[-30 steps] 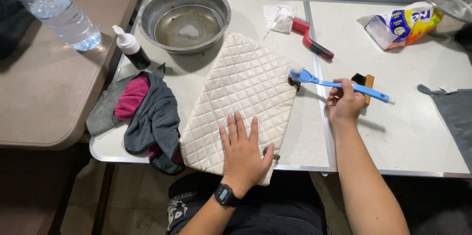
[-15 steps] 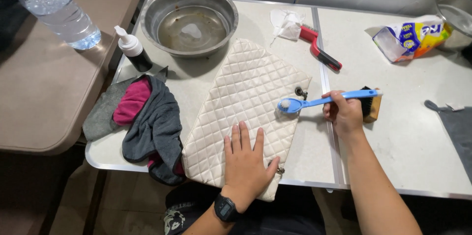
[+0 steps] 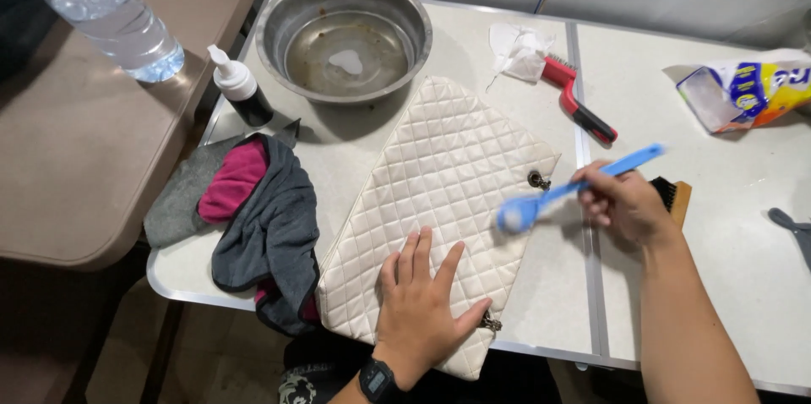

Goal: Cleaning a white quilted leather handbag using cleaning solution and various brushes.

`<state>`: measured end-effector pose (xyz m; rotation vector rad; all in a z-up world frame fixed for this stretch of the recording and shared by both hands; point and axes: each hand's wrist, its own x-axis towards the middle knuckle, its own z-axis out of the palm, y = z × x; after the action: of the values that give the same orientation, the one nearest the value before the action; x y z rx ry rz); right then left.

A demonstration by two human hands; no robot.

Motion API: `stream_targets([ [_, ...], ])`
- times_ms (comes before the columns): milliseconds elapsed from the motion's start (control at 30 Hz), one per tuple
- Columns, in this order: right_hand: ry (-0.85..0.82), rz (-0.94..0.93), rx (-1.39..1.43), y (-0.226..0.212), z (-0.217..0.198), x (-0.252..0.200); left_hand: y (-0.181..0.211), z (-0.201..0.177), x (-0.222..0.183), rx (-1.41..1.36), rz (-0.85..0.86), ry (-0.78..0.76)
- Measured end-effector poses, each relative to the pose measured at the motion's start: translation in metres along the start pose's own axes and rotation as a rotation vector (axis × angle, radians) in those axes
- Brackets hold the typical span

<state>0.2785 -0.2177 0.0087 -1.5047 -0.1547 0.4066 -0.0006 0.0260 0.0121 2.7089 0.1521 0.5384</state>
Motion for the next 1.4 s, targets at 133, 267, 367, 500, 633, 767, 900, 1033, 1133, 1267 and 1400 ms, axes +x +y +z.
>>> stream_targets([
  [133,-0.158,0.191,0.022,0.011,-0.013,0.004,-0.001,0.005,0.008,-0.008,0.005,-0.013],
  [267,-0.046,0.072,0.011,0.014,-0.029,0.008,0.001,0.002,0.006,0.008,-0.007,-0.030],
  [367,-0.288,0.293,-0.044,0.003,-0.018,-0.007,0.000,0.006,0.006,0.056,0.006,0.013],
  [500,0.123,0.027,0.085,-0.005,0.002,-0.004,0.000,0.009,0.007,0.056,-0.014,-0.028],
  [633,-0.295,0.222,0.013,-0.003,0.010,-0.015,0.002,0.005,0.007,0.080,0.008,0.005],
  [767,-0.111,0.020,0.063,0.005,0.015,-0.009,0.000,0.008,0.006,0.118,0.001,-0.014],
  [900,-0.369,0.284,-0.033,0.009,0.002,-0.010,0.000,0.007,0.006,0.121,-0.014,-0.062],
  [1033,-0.133,0.097,-0.020,0.008,0.004,-0.007,0.000,0.006,0.009,0.092,0.007,-0.043],
  [1133,-0.256,0.095,-0.046,0.010,0.005,-0.011,0.002,0.006,0.010,0.102,0.021,-0.021],
  [1267,-0.106,0.015,-0.112,0.002,0.019,-0.016,0.002,0.006,0.009,0.084,0.010,-0.034],
  [1400,-0.168,-0.057,-0.100,0.001,0.021,-0.014,0.001,0.004,0.012,0.101,0.005,-0.019],
])
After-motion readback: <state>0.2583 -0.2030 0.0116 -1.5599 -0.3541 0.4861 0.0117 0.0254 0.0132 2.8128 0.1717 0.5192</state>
